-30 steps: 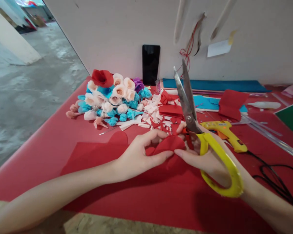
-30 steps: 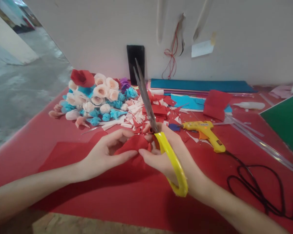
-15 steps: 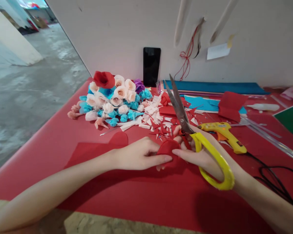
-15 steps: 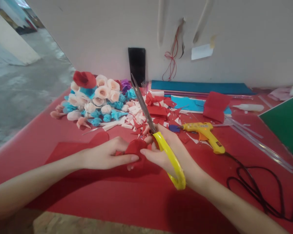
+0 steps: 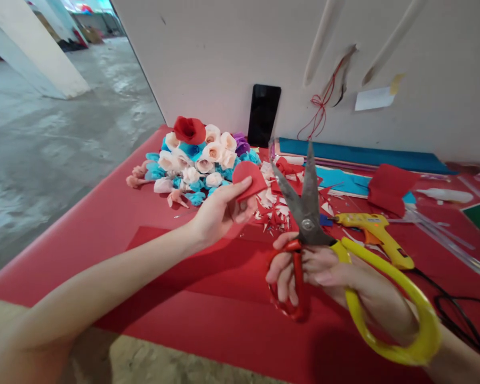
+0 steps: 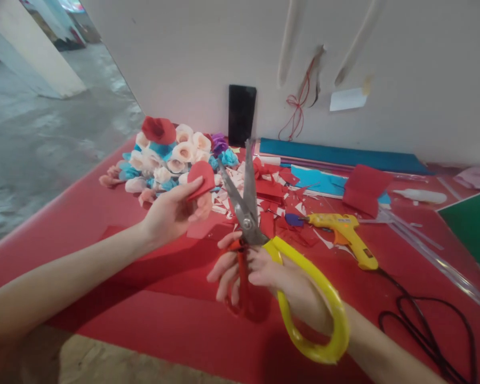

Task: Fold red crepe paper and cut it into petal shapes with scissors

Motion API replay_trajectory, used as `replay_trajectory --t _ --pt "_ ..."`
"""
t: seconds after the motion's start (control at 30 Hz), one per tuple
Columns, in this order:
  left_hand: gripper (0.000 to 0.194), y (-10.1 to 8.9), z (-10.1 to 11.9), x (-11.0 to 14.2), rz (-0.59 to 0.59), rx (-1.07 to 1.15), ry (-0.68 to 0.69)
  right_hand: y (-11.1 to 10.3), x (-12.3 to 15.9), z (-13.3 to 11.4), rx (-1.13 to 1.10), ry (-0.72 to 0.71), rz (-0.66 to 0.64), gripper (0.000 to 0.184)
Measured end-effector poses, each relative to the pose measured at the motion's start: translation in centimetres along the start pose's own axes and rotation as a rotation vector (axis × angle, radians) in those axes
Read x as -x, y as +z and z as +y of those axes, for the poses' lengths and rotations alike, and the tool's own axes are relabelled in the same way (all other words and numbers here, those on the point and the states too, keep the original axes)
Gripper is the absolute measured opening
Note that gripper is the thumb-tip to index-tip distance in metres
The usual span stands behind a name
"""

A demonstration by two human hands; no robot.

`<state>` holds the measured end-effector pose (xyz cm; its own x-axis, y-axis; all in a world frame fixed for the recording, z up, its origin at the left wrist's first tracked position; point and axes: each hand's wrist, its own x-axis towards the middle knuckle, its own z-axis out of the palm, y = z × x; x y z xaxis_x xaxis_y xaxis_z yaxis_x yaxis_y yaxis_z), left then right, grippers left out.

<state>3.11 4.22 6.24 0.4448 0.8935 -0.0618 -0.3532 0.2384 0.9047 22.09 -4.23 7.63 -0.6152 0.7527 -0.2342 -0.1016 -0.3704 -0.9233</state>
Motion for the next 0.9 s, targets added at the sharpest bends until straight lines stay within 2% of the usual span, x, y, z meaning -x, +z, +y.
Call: replay_trajectory --t 0.1,0.27,0.53,0.7,0.9 --pt "0.036 -0.4 0.2 -0.6 0.057 0.122 -0.022 -0.1 0.5 0.5 -0.196 0.049 -0.140 0.028" --pt "0.040 -0.6 0.2 -0.9 0.102 0.180 -0.009 -0.2 1.1 1.0 -0.280 0.106 -0.123 0.027" --pt "0.045 -0.3 -0.5 -0.4 0.025 0.075 0.074 0.1 1.0 0.5 -0.237 0.103 -0.112 0.026" --pt "0.045 -0.2 -0.9 0.0 0.044 -0.008 0.113 0.1 1.1 0.5 -0.177 0.109 -0.081 0.025" --pt "0.038 0.2 -1.5 0.6 0.008 -0.036 0.143 0.1 0.5 0.9 -0.192 0.058 -0.130 0.023"
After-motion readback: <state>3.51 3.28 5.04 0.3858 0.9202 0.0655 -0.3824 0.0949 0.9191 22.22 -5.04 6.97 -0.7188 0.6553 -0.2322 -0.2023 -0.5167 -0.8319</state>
